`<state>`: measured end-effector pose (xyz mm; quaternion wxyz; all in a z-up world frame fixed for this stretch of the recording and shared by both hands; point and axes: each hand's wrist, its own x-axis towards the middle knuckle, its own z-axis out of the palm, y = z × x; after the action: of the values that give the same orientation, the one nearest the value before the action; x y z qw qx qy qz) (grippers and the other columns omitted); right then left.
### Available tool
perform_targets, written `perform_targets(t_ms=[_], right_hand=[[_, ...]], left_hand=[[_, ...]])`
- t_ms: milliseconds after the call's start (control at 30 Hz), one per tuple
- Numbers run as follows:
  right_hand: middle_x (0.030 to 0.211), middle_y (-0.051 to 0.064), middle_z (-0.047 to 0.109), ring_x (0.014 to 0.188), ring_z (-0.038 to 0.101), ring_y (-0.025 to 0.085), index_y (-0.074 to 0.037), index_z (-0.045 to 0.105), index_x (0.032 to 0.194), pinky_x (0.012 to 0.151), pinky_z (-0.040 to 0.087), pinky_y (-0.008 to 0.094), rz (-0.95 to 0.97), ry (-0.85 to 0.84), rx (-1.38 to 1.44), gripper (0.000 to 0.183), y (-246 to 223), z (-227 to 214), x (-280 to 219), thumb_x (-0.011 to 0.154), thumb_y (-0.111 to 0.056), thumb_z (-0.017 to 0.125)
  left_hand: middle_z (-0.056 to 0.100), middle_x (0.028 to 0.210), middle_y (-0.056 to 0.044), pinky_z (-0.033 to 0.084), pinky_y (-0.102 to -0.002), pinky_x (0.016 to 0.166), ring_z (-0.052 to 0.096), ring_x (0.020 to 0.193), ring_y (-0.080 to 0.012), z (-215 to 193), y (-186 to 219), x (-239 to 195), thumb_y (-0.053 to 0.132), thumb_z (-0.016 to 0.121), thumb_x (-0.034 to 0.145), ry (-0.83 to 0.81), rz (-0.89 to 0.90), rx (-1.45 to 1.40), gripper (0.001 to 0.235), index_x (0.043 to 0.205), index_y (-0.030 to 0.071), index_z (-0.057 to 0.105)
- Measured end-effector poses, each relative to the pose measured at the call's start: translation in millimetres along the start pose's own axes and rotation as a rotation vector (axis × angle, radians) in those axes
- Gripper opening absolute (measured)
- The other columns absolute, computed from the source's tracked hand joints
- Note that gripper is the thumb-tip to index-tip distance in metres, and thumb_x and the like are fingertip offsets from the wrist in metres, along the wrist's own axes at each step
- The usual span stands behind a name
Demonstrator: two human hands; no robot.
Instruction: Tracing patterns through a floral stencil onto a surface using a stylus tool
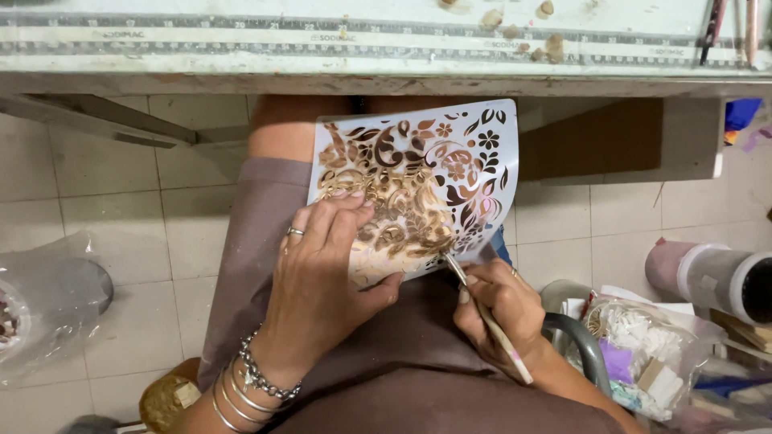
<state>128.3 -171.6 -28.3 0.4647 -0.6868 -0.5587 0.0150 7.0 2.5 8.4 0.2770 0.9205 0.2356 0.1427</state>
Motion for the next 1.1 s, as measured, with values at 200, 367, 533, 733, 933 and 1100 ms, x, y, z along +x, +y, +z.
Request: perform_targets(t_ms=[200, 367, 533, 733, 933, 1100], right_hand=[[0.081, 0.021, 0.06, 0.064, 0.059, 0.027, 0.0, 0.044, 0.081, 0.058, 0.05, 0.032, -0.014, -0.069, 0.066, 0.011, -2.3, 0.6, 7.8, 0.083, -0.005, 0.052], [0.08, 0.024, 0.061, 0.057, 0.059, 0.025, 0.001, 0.041, 0.07, 0.049, 0.051, 0.028, -0.093, -0.099, 0.074, 0.018, 3.0, 4.6, 9.3, 0.083, -0.004, 0.052], [0.083, 0.02, 0.062, 0.058, 0.058, 0.021, 0.001, 0.044, 0.065, 0.05, 0.052, 0.025, -0.069, -0.122, 0.078, 0.02, -1.5, 0.6, 9.6, 0.083, -0.005, 0.051], [0.079, 0.023, 0.058, 0.058, 0.054, 0.027, 0.002, 0.041, 0.083, 0.051, 0.044, 0.031, -0.063, -0.049, 0.083, 0.014, -6.8, -3.1, 7.7, 0.083, -0.007, 0.052], [0.077, 0.014, 0.061, 0.057, 0.06, 0.019, -0.002, 0.043, 0.082, 0.048, 0.048, 0.024, -0.02, -0.102, -0.007, 0.012, -11.4, 4.7, 13.7, 0.084, -0.007, 0.054], [0.066, 0.009, 0.057, 0.047, 0.054, 0.013, -0.008, 0.039, 0.074, 0.036, 0.048, 0.017, -0.076, -0.107, 0.099, 0.016, 1.1, 13.1, 10.2, 0.085, -0.005, 0.05]], left_hand=[[0.055, 0.111, -0.01, 0.042, -0.038, 0.086, 0.051, 0.105, -0.0278, -2.7, -3.6, 3.2, 0.029, 0.077, 0.056, 0.004, 0.006, -0.034, 0.06, 0.105, 0.005, 0.053], [0.055, 0.11, -0.009, 0.044, -0.039, 0.083, 0.051, 0.105, -0.0284, -4.1, -2.9, 2.7, 0.028, 0.079, 0.056, -0.011, -0.01, -0.04, 0.061, 0.106, 0.005, 0.053], [0.055, 0.109, -0.01, 0.043, -0.038, 0.084, 0.051, 0.104, -0.0282, -2.7, -1.8, 1.0, 0.028, 0.08, 0.056, 0.01, 0.014, -0.027, 0.06, 0.105, 0.004, 0.054], [0.055, 0.11, -0.008, 0.042, -0.038, 0.085, 0.051, 0.106, -0.0277, 1.0, -0.1, -2.9, 0.031, 0.078, 0.055, 0.004, -0.008, -0.02, 0.06, 0.106, 0.008, 0.055], [0.055, 0.111, -0.007, 0.042, -0.038, 0.083, 0.051, 0.106, -0.0267, 3.3, 0.6, -3.3, 0.034, 0.076, 0.057, 0.016, 0.002, -0.012, 0.06, 0.108, 0.009, 0.055], [0.056, 0.112, -0.008, 0.042, -0.037, 0.086, 0.051, 0.107, -0.0278, 2.3, -1.5, 0.0, 0.029, 0.074, 0.058, 0.039, 0.01, -0.053, 0.056, 0.107, 0.007, 0.056]])
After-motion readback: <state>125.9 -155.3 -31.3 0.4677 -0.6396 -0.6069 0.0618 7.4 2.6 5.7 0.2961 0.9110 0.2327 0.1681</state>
